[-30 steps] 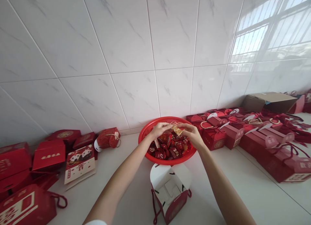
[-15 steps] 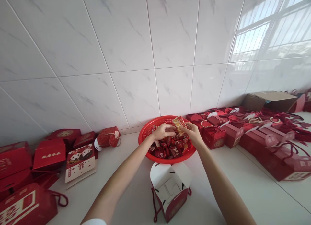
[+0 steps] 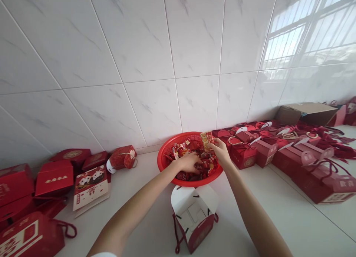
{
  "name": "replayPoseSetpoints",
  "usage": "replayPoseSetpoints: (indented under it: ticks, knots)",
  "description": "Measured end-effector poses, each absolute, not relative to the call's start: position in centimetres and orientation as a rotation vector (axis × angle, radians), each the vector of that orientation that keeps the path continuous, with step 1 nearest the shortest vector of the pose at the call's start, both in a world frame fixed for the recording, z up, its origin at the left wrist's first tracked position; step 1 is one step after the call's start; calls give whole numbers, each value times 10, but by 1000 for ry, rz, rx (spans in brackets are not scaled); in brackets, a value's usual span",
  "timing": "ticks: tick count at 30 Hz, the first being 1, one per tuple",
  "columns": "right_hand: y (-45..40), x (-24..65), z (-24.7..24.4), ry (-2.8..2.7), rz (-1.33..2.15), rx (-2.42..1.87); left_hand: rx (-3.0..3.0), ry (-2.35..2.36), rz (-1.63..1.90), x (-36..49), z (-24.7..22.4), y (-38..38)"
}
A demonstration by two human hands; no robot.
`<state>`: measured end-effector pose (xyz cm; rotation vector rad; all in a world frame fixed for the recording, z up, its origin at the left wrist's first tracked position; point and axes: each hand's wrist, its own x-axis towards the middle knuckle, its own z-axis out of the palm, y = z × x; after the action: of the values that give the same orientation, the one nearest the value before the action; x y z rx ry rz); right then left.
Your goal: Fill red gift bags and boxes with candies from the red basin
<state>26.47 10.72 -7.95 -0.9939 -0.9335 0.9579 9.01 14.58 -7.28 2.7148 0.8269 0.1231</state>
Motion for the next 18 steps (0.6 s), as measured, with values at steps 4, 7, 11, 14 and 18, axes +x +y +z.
replayPoseSetpoints:
  ticks: [4,7,11,14,18]
  knots:
    - [108,265,-79,-957,952,-973,2562,952,389,85,-72,153]
    - [106,265,-78,-939,987,-976,2264,1043,580,80,-70,158]
    - [104,264,-76,-960,1033,-996,1943,1045,767,77,-67,161]
    - [102,263,-74,-1011,1053,-1014,1779,966,867,78,-65,158]
    - [99,261,-71,-1072,1131,-1045,1656,887,913,80,-63,153]
